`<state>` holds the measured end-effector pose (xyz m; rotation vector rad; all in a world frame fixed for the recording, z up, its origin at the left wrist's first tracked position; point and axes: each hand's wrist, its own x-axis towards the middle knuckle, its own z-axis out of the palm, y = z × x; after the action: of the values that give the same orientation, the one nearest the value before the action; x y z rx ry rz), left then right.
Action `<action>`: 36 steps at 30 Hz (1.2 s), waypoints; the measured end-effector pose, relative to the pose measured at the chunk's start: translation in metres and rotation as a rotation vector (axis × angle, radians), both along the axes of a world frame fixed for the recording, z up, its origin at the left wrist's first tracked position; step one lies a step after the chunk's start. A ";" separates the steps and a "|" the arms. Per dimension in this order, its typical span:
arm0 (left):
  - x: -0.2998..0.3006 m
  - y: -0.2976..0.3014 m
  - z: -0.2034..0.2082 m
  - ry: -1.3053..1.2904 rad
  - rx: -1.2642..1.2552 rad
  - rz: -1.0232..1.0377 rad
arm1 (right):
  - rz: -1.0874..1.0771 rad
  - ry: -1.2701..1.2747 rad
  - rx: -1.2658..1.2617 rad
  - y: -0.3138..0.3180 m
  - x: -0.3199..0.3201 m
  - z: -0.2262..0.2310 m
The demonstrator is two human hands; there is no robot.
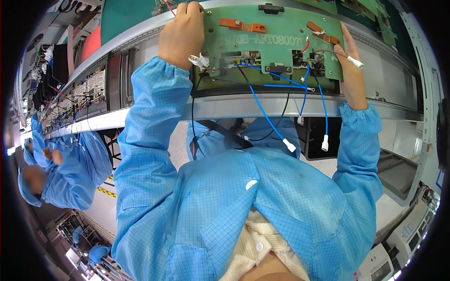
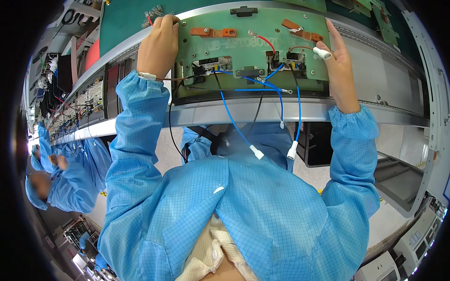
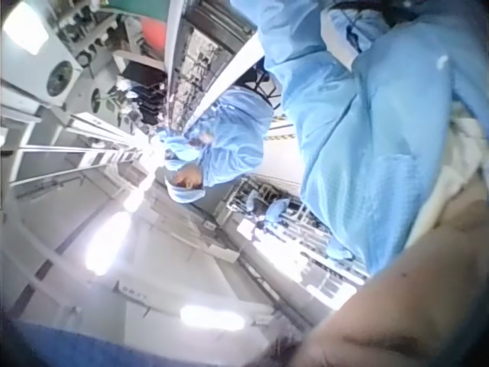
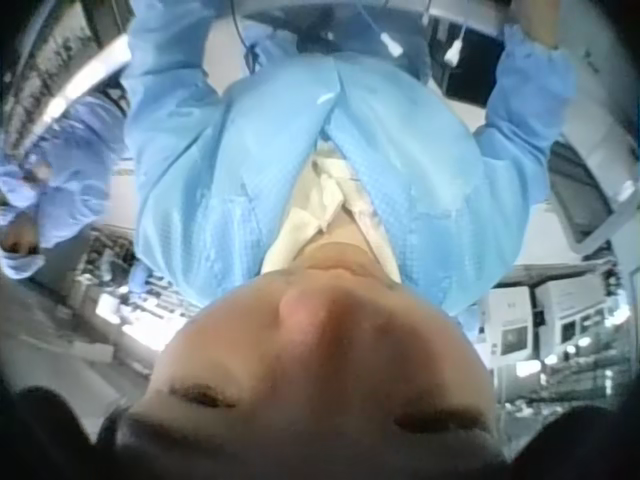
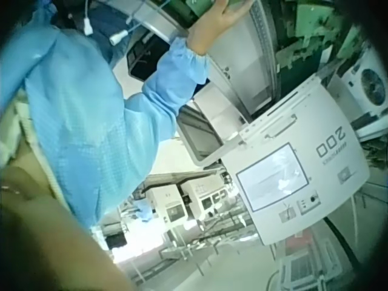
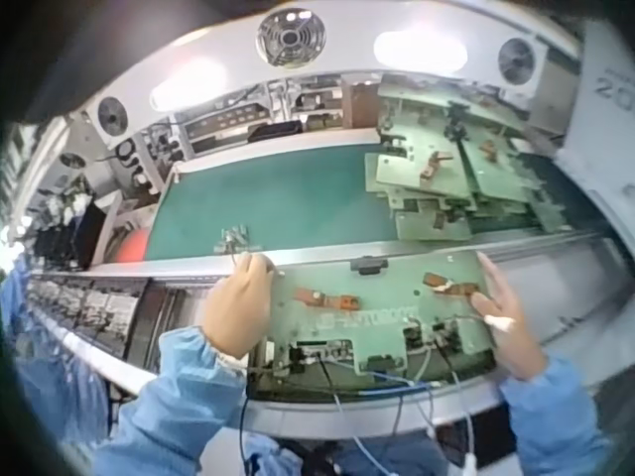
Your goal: Assembling and testing circuit boards on a production line by connecting wires and placing boards in fixtures.
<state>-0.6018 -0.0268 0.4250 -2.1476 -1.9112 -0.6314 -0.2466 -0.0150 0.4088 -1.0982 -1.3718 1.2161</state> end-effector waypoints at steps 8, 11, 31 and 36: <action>0.000 0.002 0.006 0.012 0.007 -0.068 | -0.016 -0.001 0.016 -0.001 -0.001 0.002; 0.002 0.003 0.003 0.056 0.012 -0.044 | -0.002 0.001 0.029 -0.002 0.001 -0.001; 0.005 0.011 -0.004 0.247 -0.038 0.004 | -0.019 -0.475 0.270 0.008 0.016 -0.010; 0.006 0.013 -0.006 0.257 -0.034 -0.016 | -0.041 -0.663 0.326 0.010 0.015 -0.008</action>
<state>-0.5961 -0.0139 0.4191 -2.1462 -1.7806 -0.3088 -0.2317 -0.0052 0.4007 -1.3377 -1.9469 0.5701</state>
